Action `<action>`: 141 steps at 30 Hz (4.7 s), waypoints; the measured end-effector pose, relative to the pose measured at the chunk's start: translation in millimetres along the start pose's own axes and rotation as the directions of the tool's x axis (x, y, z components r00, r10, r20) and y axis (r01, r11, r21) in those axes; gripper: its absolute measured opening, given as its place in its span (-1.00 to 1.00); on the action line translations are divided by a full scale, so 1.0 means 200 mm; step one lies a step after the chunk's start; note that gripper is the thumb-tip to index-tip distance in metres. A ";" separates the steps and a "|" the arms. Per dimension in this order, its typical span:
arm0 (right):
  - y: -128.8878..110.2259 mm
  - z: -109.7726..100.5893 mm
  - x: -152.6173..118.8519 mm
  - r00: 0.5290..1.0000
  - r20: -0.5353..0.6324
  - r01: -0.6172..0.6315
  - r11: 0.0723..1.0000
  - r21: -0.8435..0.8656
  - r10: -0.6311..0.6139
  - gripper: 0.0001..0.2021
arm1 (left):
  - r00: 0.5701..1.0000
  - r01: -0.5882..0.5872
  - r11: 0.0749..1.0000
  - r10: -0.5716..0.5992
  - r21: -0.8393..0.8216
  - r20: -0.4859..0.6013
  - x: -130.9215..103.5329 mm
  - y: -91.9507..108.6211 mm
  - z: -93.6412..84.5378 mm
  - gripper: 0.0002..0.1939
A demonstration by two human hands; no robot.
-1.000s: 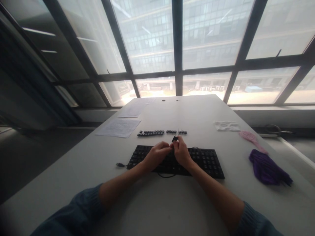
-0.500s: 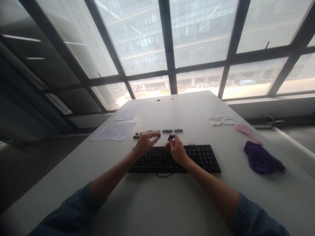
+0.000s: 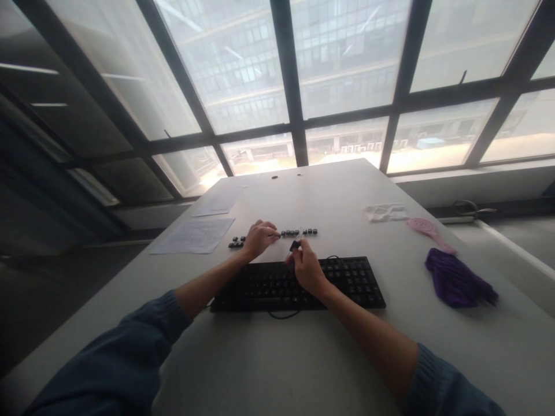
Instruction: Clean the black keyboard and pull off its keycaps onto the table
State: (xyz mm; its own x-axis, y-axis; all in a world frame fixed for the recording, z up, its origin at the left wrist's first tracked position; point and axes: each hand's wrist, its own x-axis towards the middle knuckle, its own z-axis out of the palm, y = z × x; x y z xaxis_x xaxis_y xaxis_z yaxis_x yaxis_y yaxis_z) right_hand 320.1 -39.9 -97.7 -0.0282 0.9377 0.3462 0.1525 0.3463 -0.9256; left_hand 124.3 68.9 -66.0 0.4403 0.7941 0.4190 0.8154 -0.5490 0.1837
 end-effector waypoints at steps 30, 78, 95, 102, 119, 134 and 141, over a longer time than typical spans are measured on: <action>-0.06 -0.09 0.02 0.992 -0.061 0.100 0.988 -0.119 -0.107 -0.93 | 0.998 0.009 0.973 -0.023 -0.232 -0.058 -0.32 0.39 -0.14 -0.84; -0.02 -0.09 -0.05 0.988 0.071 0.153 0.957 -0.247 -0.140 -0.89 | 0.996 0.022 0.931 -0.053 -0.363 -0.076 -0.40 0.52 -0.01 -0.90; -0.01 -0.10 -0.03 0.987 0.008 0.160 0.958 -0.238 -0.162 -0.89 | 0.991 -0.124 0.979 0.115 -0.162 -0.064 -0.41 0.55 -0.04 -0.71; -0.02 -0.09 -0.02 0.989 -0.085 0.103 0.977 -0.185 -0.121 -0.88 | 0.989 -0.118 0.941 0.085 -0.317 -0.117 -0.34 0.50 -0.14 -0.83; -0.01 -0.08 -0.01 0.995 -0.042 0.088 0.991 -0.098 -0.093 -0.90 | 0.979 0.116 0.988 -0.130 0.100 0.159 0.13 0.10 0.05 -0.85; -0.02 -0.11 0.02 0.990 -0.131 0.049 0.997 -0.063 -0.057 -0.90 | 0.997 0.064 0.995 -0.067 -0.071 -0.028 -0.04 0.28 -0.17 -0.88; -0.04 -0.19 0.00 0.989 0.048 0.146 0.966 -0.211 -0.139 -0.91 | 0.998 0.042 0.963 -0.028 -0.267 0.056 -0.32 0.53 -0.11 -0.82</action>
State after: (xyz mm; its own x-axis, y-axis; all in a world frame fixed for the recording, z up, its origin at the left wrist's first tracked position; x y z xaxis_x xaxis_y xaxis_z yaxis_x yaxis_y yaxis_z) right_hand 355.5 -43.3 -84.6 -0.0964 0.8808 0.4635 0.3521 0.4658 -0.8118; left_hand 174.9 -45.8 -52.6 0.4376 0.8226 0.3631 0.7034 -0.5647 0.4317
